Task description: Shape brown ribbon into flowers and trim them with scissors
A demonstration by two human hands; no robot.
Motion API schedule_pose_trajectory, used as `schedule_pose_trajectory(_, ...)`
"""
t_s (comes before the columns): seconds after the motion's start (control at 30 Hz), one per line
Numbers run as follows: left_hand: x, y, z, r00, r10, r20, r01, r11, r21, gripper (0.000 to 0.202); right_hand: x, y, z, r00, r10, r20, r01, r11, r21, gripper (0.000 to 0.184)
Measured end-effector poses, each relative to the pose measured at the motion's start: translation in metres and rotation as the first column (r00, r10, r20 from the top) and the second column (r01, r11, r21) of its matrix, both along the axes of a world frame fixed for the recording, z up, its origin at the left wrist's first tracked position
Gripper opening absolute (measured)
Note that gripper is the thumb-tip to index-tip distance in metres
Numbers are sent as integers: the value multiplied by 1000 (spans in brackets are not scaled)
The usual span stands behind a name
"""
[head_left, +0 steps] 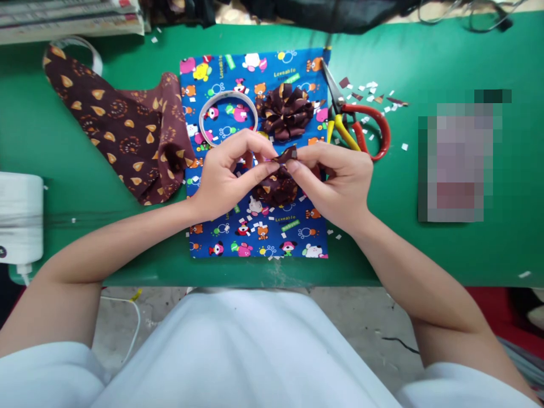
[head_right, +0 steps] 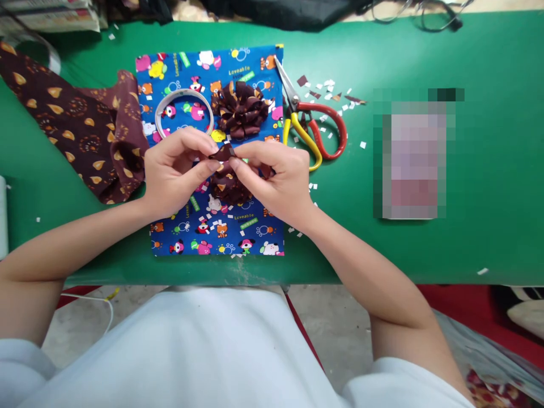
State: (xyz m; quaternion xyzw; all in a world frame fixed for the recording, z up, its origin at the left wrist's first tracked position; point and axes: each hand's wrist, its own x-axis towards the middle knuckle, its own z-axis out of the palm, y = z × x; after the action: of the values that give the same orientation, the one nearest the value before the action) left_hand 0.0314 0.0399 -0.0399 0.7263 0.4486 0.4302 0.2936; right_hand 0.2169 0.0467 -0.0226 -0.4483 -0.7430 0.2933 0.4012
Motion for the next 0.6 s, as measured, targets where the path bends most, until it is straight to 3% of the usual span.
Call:
schedule_pose_trajectory(0.3, -5, -3, 11, 999, -6, -54, 10, 998, 70, 22, 3, 4, 0, 998, 60, 16, -59, 995, -82, 12)
schedule_pose_trajectory(0.47, -20, 2, 16, 965, -145, -220, 206, 936, 284, 13, 7, 6, 1, 999, 52, -8, -52, 993, -106, 12)
schedule_pose_trajectory(0.6, -25, 5, 13, 943, -122, -311, 193, 958, 210, 20, 8, 7, 1, 997, 70, 12, -68, 994, -84, 10)
